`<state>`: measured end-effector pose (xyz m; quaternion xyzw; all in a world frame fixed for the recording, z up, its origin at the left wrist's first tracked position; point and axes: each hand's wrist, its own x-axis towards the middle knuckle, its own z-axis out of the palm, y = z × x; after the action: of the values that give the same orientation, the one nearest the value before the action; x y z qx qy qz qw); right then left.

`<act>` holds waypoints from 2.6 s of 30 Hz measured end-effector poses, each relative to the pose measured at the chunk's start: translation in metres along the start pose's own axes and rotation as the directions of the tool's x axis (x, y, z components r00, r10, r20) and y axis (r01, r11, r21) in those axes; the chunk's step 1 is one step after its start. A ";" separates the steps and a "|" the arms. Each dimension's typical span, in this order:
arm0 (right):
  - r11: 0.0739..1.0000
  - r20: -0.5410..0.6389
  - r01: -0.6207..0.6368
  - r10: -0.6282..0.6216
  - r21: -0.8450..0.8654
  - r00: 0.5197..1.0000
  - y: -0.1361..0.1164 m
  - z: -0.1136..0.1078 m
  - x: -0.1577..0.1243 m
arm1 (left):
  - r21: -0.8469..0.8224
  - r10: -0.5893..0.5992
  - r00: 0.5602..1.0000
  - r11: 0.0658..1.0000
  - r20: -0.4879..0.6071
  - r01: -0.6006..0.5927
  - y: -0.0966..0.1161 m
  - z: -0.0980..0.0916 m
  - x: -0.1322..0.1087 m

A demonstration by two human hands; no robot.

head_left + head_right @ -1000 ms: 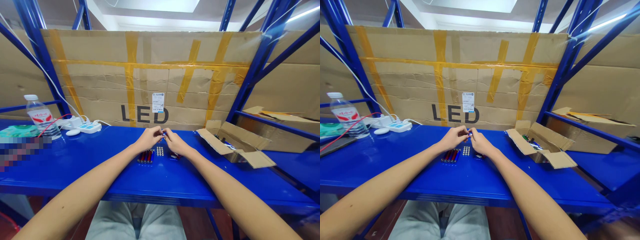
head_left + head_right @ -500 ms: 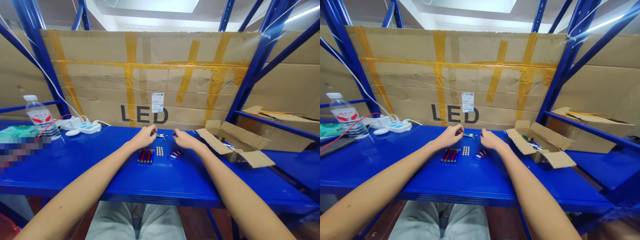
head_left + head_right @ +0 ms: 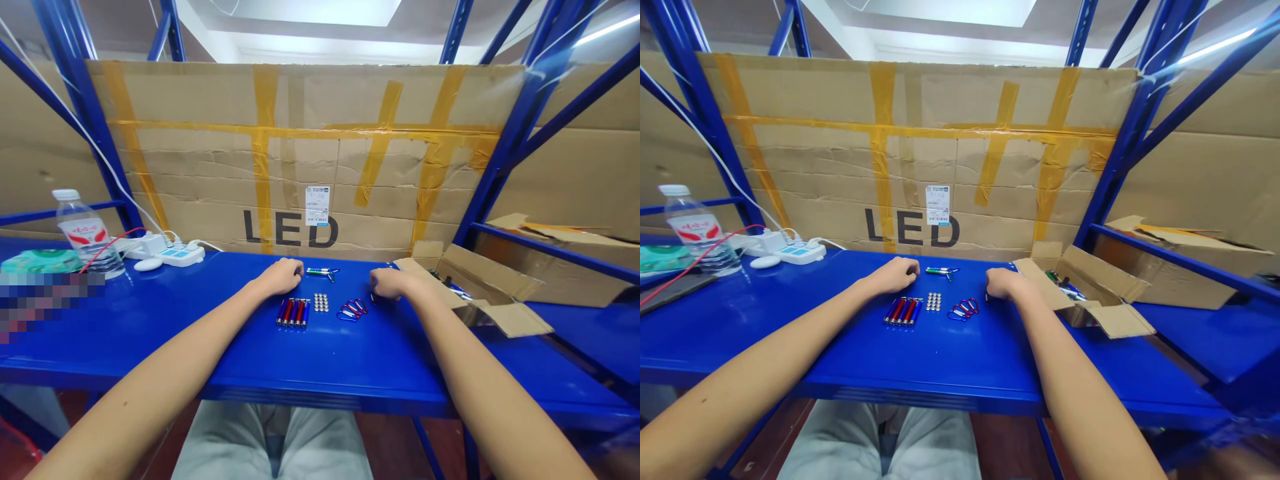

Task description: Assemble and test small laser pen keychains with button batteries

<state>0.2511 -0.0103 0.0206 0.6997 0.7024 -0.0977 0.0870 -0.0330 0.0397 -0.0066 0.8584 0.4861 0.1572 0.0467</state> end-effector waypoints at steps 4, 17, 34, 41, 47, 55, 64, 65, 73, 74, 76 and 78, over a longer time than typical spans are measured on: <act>0.997 0.004 0.066 -0.066 0.030 0.998 0.002 0.000 0.001 | -0.019 0.013 1.000 1.000 0.015 -0.013 -0.002 0.001 0.002; 0.976 0.024 0.201 -0.203 0.082 0.979 0.000 0.005 0.006 | -0.072 -0.109 0.993 0.991 0.053 0.113 -0.006 -0.002 0.004; 0.970 0.025 0.223 -0.227 0.100 0.974 -0.004 0.003 0.002 | -0.155 -0.124 0.957 0.973 0.263 0.169 -0.008 -0.025 -0.003; 0.971 -0.021 0.189 -0.188 0.149 0.982 -0.007 -0.002 -0.004 | -0.223 -0.045 0.838 0.955 0.544 0.197 -0.029 -0.046 -0.008; 0.969 -0.011 0.197 -0.198 0.146 0.980 -0.009 0.000 -0.003 | -0.291 0.002 0.818 0.935 0.575 0.202 -0.030 -0.049 -0.012; 0.968 0.004 0.207 -0.210 0.144 0.978 -0.008 0.002 0.000 | -0.324 0.058 0.809 0.931 0.584 0.166 -0.020 -0.044 -0.012; 0.969 0.010 0.190 -0.194 0.160 0.981 -0.009 0.001 -0.002 | -0.329 0.072 0.798 0.930 0.598 0.163 -0.017 -0.044 -0.013; 0.969 0.010 0.190 -0.194 0.159 0.981 -0.009 0.001 -0.002 | -0.328 0.076 0.797 0.931 0.599 0.158 -0.017 -0.044 -0.013; 0.968 -0.036 0.206 -0.203 0.145 0.978 -0.011 -0.002 -0.004 | -0.332 0.083 0.885 0.940 0.458 0.083 -0.022 -0.040 -0.008; 0.965 -0.081 0.223 -0.213 0.136 0.974 -0.012 -0.002 -0.005 | -0.328 0.086 0.925 0.944 0.369 0.044 -0.021 -0.037 -0.006; 0.956 -0.212 0.269 -0.240 0.118 0.947 -0.016 -0.001 -0.004 | -0.286 0.102 0.985 0.957 0.142 -0.058 -0.015 -0.029 -0.001; 0.939 -0.335 0.322 -0.267 0.119 0.904 -0.023 0.003 -0.001 | -0.225 0.161 0.987 0.962 0.002 -0.156 -0.005 -0.018 0.006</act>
<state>0.2284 -0.0118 0.0178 0.5965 0.7940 -0.0573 -0.1022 -0.0399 0.0456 0.0105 0.8854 0.3945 0.2053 0.1353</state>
